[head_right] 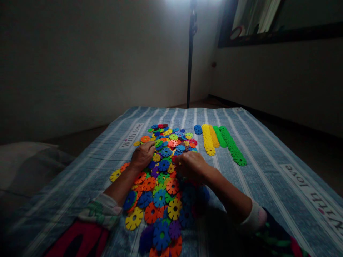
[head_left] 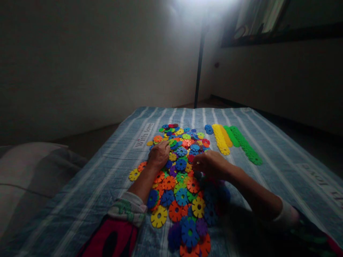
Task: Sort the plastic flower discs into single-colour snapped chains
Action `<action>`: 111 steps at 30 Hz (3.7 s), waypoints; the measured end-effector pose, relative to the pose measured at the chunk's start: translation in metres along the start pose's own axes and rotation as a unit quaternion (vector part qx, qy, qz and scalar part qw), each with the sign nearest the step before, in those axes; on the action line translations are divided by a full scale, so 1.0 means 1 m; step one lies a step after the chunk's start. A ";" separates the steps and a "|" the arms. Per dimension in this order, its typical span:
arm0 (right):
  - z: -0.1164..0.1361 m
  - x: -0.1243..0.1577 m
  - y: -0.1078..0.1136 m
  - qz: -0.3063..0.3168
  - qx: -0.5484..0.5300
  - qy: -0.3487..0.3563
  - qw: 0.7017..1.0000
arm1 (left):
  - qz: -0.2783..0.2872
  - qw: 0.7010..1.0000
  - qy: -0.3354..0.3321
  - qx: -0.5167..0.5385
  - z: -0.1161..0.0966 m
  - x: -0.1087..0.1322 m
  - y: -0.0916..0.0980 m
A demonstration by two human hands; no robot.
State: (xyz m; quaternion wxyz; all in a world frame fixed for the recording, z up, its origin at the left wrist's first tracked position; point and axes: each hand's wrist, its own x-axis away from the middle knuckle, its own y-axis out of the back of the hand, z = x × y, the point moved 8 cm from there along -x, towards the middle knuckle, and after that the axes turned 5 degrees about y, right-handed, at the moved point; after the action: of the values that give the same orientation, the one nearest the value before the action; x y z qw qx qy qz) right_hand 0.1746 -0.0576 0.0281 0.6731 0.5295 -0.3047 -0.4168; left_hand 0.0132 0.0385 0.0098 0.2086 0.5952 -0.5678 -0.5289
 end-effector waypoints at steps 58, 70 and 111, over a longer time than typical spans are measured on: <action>-0.195 0.046 0.030 -0.080 0.052 -0.283 0.954 | -0.007 1.000 0.000 -0.004 0.002 -0.003 0.002; -0.131 0.027 0.035 -0.063 -0.135 -0.169 0.974 | -0.003 1.000 -0.001 0.001 0.002 -0.002 0.000; -0.024 0.007 0.007 0.067 -0.264 0.048 0.961 | -0.003 1.000 -0.005 0.000 -0.002 0.000 0.001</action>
State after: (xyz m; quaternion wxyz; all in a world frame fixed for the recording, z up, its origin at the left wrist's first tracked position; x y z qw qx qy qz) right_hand 0.2000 -0.0526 0.0290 0.8292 0.3311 -0.1859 -0.4102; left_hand 0.0148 0.0377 0.0111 0.2046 0.5939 -0.5670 -0.5328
